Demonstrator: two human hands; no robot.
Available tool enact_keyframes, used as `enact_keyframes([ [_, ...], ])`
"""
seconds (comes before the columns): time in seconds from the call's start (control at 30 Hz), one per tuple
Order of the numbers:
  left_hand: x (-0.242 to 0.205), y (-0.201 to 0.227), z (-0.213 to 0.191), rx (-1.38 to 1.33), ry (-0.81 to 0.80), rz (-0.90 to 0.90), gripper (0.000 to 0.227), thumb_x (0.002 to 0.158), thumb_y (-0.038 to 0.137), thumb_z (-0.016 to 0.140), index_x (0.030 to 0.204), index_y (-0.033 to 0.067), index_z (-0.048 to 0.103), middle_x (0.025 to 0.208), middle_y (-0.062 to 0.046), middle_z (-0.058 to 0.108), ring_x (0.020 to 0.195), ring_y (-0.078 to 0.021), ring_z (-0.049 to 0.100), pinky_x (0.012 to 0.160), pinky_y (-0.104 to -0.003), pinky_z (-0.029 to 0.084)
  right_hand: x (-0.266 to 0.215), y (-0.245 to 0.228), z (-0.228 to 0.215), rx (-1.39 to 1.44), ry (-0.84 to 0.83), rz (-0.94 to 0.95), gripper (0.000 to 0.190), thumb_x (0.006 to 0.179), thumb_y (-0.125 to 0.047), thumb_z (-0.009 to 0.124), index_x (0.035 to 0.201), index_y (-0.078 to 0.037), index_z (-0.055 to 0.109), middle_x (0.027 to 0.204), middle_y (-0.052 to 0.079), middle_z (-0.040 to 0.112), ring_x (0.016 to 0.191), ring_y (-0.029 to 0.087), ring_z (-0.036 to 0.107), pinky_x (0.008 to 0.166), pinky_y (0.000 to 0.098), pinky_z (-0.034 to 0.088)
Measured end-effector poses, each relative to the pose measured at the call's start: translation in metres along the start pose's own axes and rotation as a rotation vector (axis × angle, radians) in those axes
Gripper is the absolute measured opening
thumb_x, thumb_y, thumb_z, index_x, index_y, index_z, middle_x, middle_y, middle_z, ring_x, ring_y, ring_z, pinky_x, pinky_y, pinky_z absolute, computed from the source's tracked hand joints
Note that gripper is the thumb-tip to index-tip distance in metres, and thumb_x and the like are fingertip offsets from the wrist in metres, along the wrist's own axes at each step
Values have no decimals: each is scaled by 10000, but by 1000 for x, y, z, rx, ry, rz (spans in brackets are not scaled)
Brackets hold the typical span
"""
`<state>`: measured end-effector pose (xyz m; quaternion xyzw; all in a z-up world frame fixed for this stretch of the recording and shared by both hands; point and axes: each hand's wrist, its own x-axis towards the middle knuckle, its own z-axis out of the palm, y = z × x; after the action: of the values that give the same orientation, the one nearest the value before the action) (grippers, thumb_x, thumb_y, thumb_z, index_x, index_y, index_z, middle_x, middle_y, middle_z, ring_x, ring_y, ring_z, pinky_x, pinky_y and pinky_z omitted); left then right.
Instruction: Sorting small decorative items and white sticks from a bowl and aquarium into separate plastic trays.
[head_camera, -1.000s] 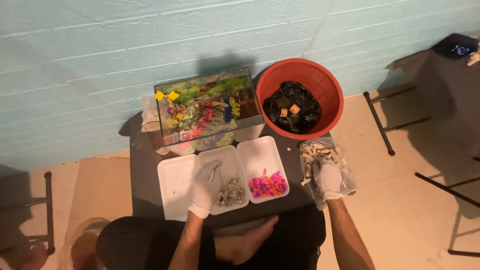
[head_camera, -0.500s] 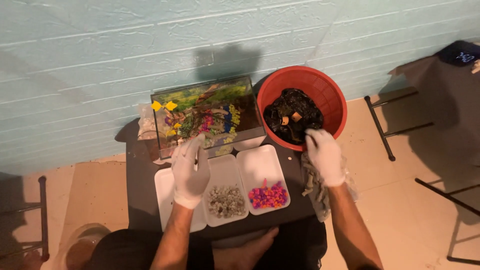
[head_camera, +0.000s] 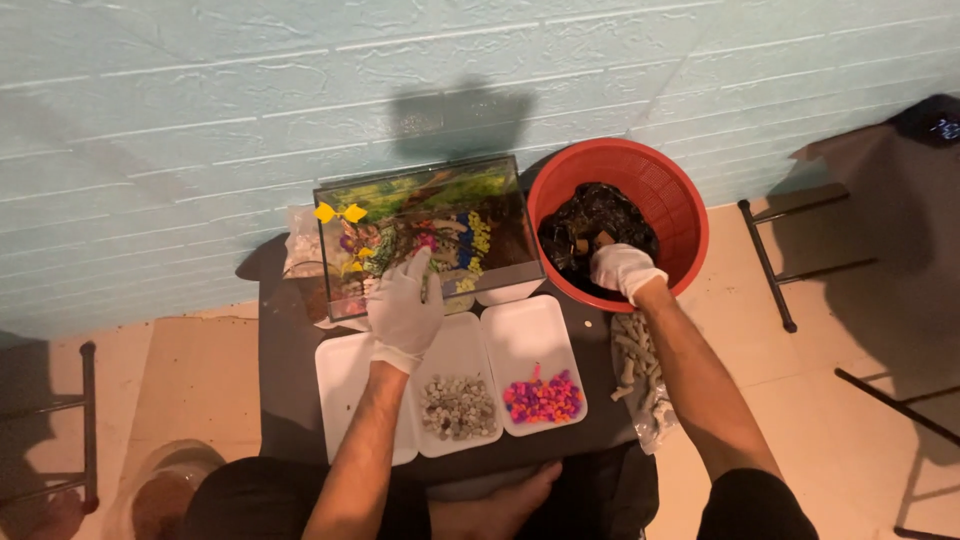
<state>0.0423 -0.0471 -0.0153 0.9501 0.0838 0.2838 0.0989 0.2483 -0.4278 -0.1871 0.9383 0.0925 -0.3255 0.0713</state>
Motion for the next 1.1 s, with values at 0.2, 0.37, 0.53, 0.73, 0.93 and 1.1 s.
enact_keyframes([
  [0.2, 2, -1, -4, -142, -103, -65, 313, 954, 275, 694, 1265, 283, 732, 974, -11, 776, 953, -230, 721, 848, -365, 549, -129, -4, -87, 100, 153, 27, 258, 875, -329, 652, 1065, -442, 787, 1098, -187, 786, 1147, 169, 720, 980, 358, 576],
  [0.37, 4, -7, -11, -563, -49, -111, 307, 951, 104, 685, 1237, 186, 763, 988, -41, 773, 959, -227, 718, 848, -323, 570, -203, -16, -133, 642, 176, -33, 179, 886, -212, 743, 1056, -270, 743, 965, -35, 800, 870, 150, 774, 939, 374, 540],
  [0.53, 3, -13, -38, -672, 97, -65, 321, 906, 30, 715, 1202, 145, 764, 1021, -65, 750, 975, -253, 697, 858, -348, 567, -242, -62, -166, 748, 249, -139, 128, 962, -193, 695, 1084, -232, 707, 918, -50, 790, 919, 143, 756, 956, 360, 501],
  [0.73, 3, -51, -100, -731, 286, 7, 299, 841, -74, 693, 1088, 71, 775, 1006, -118, 762, 919, -331, 717, 852, -377, 555, -251, -137, -197, 854, 298, -311, 233, 949, -56, 677, 1147, -173, 713, 937, 47, 760, 937, 192, 691, 956, 407, 504],
  [0.93, -18, -102, -124, -593, 338, -84, 300, 837, -83, 681, 1050, 104, 780, 1033, -65, 781, 958, -295, 731, 897, -388, 535, -201, -192, -204, 600, 299, -399, 428, 831, -132, 789, 1232, -241, 682, 1086, 24, 769, 1110, 253, 708, 994, 455, 512],
  [1.1, -36, -134, -121, -607, 306, -286, 244, 916, -48, 619, 1050, 96, 765, 1047, -41, 776, 996, -254, 720, 953, -379, 516, -110, -220, -183, 292, 232, -397, 261, 855, -165, 753, 1105, -234, 781, 1078, 46, 792, 1118, 317, 713, 961, 468, 559],
])
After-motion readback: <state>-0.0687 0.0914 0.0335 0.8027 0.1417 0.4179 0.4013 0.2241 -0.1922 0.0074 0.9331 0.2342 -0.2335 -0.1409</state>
